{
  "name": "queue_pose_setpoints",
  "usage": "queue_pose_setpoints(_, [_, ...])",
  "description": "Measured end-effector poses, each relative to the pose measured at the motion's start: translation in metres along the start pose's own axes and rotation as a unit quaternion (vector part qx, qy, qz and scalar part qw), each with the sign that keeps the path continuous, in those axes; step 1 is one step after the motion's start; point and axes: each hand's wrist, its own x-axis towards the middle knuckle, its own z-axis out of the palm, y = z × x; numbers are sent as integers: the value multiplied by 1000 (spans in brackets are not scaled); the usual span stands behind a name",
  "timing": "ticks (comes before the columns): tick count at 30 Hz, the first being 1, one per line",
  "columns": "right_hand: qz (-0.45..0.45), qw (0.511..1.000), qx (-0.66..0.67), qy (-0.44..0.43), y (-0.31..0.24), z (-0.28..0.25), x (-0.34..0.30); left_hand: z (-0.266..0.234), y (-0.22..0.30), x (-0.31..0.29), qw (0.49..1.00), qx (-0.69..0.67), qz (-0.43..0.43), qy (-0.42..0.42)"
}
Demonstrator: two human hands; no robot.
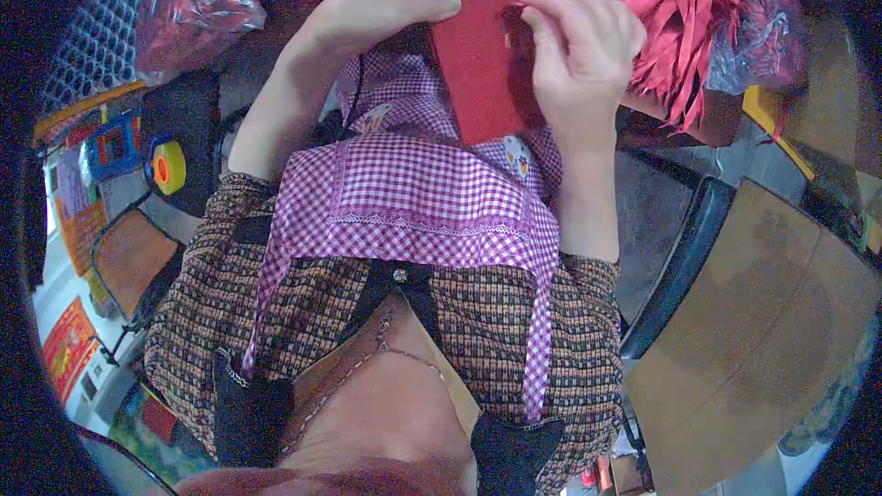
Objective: The person attaches ribbon handles to small gift bags by hand, threading ribbons through the slots of each bag.
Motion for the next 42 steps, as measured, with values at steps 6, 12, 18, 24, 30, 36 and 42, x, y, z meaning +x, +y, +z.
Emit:
queue_pose_setpoints(6, [37, 998, -14, -40, -8, 17, -7, 11, -39, 20, 987, 21, 124, 96])
queue_pose_setpoints(12, [26, 997, -62, -48, 0, 35, -14, 23, -33, 19, 978, 82, 114, 155])
queue_pose_setpoints(18, [27, 997, -68, -34, -2, 38, -13, 24, -36, 18, 959, 125, 170, 187])
queue_pose_setpoints(24, [40, 997, -62, -38, -6, 35, -12, 29, -37, 17, 931, 144, 240, 233])
queue_pose_setpoints(30, [43, 997, -62, -31, -10, 35, -10, 34, -36, 11, 908, 189, 273, 255])
queue_pose_setpoints(36, [34, 996, -79, -19, -16, 36, -10, 37, -36, 12, 896, 209, 287, 266])
queue_pose_setpoints(42, [-22, 989, -144, -17, -20, 40, -11, 43, -38, 15, 889, 190, 302, 287])
